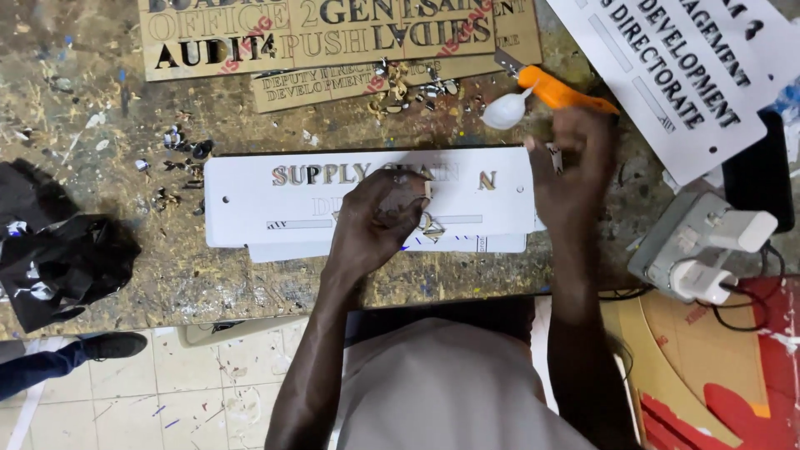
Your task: Applying adhesive to small decorative letters and mounting them onto a sign board at a workbench.
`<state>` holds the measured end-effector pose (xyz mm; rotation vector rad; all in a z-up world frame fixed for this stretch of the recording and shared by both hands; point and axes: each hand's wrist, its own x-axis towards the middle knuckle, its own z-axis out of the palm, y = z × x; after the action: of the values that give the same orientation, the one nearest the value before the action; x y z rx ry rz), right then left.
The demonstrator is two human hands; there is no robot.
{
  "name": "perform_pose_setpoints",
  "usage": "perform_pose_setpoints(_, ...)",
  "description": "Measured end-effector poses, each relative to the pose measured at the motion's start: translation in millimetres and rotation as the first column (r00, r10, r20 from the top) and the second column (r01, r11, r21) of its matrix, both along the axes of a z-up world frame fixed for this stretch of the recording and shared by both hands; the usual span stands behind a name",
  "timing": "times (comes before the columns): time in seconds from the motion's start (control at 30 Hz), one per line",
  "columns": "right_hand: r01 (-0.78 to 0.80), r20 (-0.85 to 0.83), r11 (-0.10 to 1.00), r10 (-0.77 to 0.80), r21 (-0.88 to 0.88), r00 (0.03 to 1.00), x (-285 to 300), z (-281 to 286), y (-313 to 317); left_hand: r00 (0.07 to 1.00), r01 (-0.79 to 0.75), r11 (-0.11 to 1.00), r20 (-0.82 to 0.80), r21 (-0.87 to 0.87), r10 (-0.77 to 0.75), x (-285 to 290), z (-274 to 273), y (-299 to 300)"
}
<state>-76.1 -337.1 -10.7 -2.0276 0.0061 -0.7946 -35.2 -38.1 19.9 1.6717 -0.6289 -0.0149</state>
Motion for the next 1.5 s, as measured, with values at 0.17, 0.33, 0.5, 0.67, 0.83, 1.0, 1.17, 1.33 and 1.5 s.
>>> perform_pose_setpoints(0.17, -0.198, -0.107, 0.972, 0.186, -0.123, 0.977, -22.1, 39.1, 53.9, 1.000, 0.009, 1.000, 0.004, 0.011, -0.009, 5.0, -16.3, -9.5)
perform_pose_setpoints(0.33, -0.385, -0.100, 0.898, 0.372, -0.211, 0.923, -10.3, 47.2, 63.9, 0.996, -0.001, 0.999, 0.094, 0.043, -0.003, 5.6, -15.6, -17.2)
perform_pose_setpoints(0.5, -0.400, -0.174, 0.889, 0.368, -0.221, 0.914, -10.3, 44.9, 62.8, 0.998, 0.046, 0.994, 0.044, 0.097, -0.050, 3.5, -9.0, -14.0)
perform_pose_setpoints(0.67, -0.439, -0.194, 0.869, 0.401, -0.228, 0.895, -8.0, 45.1, 57.7, 0.998, 0.059, 0.994, -0.003, 0.091, -0.059, 2.5, -15.0, -13.1)
perform_pose_setpoints(0.83, -0.474, -0.174, 0.856, 0.444, -0.205, 0.879, -5.0, 42.3, 56.1, 0.998, 0.060, 0.995, -0.025, 0.077, -0.058, 1.7, -21.5, -13.1)
perform_pose_setpoints(1.0, -0.445, -0.205, 0.885, 0.414, -0.138, 0.887, 1.3, 36.9, 50.6, 0.995, 0.046, 0.994, 0.084, 0.095, -0.054, 11.7, -12.7, -10.8)
perform_pose_setpoints(1.17, -0.453, -0.242, 0.857, 0.399, -0.245, 0.885, 17.4, 26.9, 45.9, 0.983, -0.012, 0.974, 0.180, 0.228, -0.030, 36.4, -14.2, -1.2)
perform_pose_setpoints(1.33, -0.474, -0.309, 0.825, 0.384, -0.308, 0.870, 27.2, 33.8, 57.6, 0.985, -0.011, 0.964, 0.169, 0.267, -0.036, 46.1, -0.1, -5.6)
perform_pose_setpoints(1.5, -0.468, -0.324, 0.808, 0.363, -0.358, 0.874, 26.4, 22.2, 54.7, 0.976, -0.009, 0.936, 0.207, 0.352, -0.069, 41.6, -13.6, -6.7)
